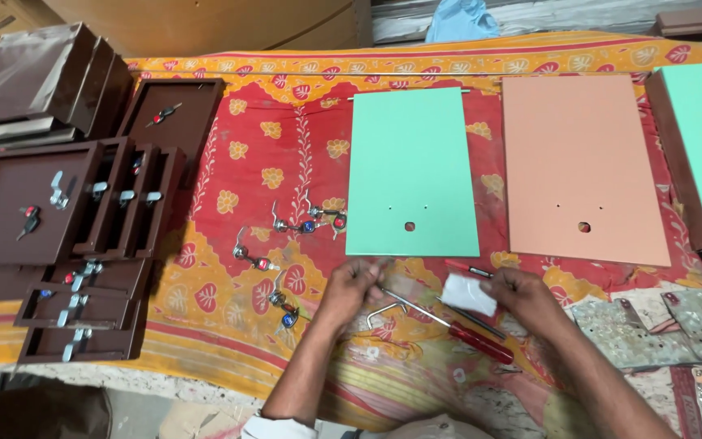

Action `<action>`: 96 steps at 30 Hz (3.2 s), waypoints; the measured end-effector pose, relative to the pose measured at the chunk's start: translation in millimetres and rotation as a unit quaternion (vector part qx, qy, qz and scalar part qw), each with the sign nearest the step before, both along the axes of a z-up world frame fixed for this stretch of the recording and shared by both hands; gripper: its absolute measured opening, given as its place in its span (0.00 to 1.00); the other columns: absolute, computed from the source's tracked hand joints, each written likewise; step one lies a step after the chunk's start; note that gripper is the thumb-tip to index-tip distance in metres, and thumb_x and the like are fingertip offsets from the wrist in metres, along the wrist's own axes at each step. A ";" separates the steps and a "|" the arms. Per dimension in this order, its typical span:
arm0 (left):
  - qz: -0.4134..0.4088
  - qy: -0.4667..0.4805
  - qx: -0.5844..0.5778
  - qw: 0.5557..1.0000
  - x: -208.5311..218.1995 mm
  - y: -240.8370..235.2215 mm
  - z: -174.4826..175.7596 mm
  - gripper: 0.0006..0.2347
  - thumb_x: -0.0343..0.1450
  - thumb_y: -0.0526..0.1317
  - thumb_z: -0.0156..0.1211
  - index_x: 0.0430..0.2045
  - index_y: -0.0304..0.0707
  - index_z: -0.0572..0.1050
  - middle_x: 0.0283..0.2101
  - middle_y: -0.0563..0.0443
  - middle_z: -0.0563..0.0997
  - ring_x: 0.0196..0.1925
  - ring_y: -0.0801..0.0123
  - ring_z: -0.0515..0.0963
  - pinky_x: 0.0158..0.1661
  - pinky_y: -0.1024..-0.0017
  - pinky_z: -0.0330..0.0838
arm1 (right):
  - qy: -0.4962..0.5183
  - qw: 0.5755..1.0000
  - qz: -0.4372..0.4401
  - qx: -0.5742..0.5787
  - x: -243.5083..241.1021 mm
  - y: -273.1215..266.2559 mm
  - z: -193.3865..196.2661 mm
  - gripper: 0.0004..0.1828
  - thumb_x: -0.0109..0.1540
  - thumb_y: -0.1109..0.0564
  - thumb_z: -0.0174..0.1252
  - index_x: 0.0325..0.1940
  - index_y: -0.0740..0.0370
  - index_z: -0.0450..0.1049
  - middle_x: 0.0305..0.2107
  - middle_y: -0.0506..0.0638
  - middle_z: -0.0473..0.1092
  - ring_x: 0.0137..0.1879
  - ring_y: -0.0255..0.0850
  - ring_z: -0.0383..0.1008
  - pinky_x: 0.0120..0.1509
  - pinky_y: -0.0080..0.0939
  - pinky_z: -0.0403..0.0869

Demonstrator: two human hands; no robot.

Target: The person assembles a lock mechanism into a light green metal box. They insert the lock body, align the handle, and secure it with a screwdriver. The person then tests the lock by turning the key and operating the handle.

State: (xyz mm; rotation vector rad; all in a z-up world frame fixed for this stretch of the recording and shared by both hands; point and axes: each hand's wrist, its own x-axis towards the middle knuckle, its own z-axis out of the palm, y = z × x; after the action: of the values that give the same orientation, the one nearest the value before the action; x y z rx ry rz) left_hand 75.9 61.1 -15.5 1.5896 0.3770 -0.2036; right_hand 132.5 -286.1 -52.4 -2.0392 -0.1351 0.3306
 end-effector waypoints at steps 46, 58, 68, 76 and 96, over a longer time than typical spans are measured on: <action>-0.136 -0.134 0.480 0.856 -50.8 -0.4 4.6 0.08 0.69 0.38 0.62 0.37 0.35 0.79 0.40 0.42 0.79 0.44 0.51 0.81 0.44 0.56 0.76 | 0.246 0.944 -0.085 0.205 -23.8 68.5 -33.6 0.11 0.69 0.55 0.57 0.43 0.68 0.75 0.27 0.52 0.74 0.27 0.37 0.69 0.29 0.37 0.69; -0.080 -0.162 0.450 0.874 -30.0 -12.3 0.5 0.08 0.68 0.43 0.65 0.33 0.39 0.82 0.40 0.45 0.82 0.44 0.51 0.81 0.43 0.56 0.75 | 0.101 0.962 -0.229 0.105 -45.6 -133.4 -18.0 0.13 0.62 0.61 0.59 0.50 0.63 0.81 0.30 0.49 0.76 0.31 0.35 0.71 0.33 0.36 0.70; -0.093 0.019 0.483 0.870 -32.7 11.7 -15.0 0.11 0.71 0.49 0.60 0.41 0.47 0.81 0.44 0.52 0.81 0.38 0.60 0.84 0.40 0.64 0.80 | 0.148 0.859 -0.139 -0.469 -105.9 -325.6 16.9 0.24 0.59 0.35 0.62 0.50 0.49 0.85 0.44 0.53 0.83 0.53 0.50 0.84 0.61 0.49 0.79; -0.033 -0.086 0.474 0.876 -39.4 6.2 8.9 0.09 0.69 0.45 0.64 0.36 0.43 0.83 0.43 0.50 0.83 0.43 0.56 0.83 0.43 0.59 0.76 | 0.152 0.811 -0.105 -0.555 -127.2 -262.0 26.2 0.27 0.59 0.34 0.60 0.58 0.44 0.78 0.44 0.53 0.82 0.52 0.51 0.84 0.56 0.51 0.80; -0.122 -0.205 0.570 0.786 -38.5 -45.5 -20.8 0.09 0.67 0.40 0.65 0.36 0.35 0.81 0.45 0.45 0.77 0.49 0.53 0.74 0.48 0.55 0.69 | 0.112 0.925 -0.255 -0.259 -99.6 -141.3 77.9 0.15 0.67 0.55 0.61 0.58 0.50 0.84 0.30 0.59 0.77 0.34 0.47 0.77 0.45 0.47 0.74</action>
State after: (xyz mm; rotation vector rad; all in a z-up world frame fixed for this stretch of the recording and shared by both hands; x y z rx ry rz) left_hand 37.4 15.6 -36.3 2.8192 -0.1204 0.2481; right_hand 33.0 -427.4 25.6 -2.4343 0.6831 0.2824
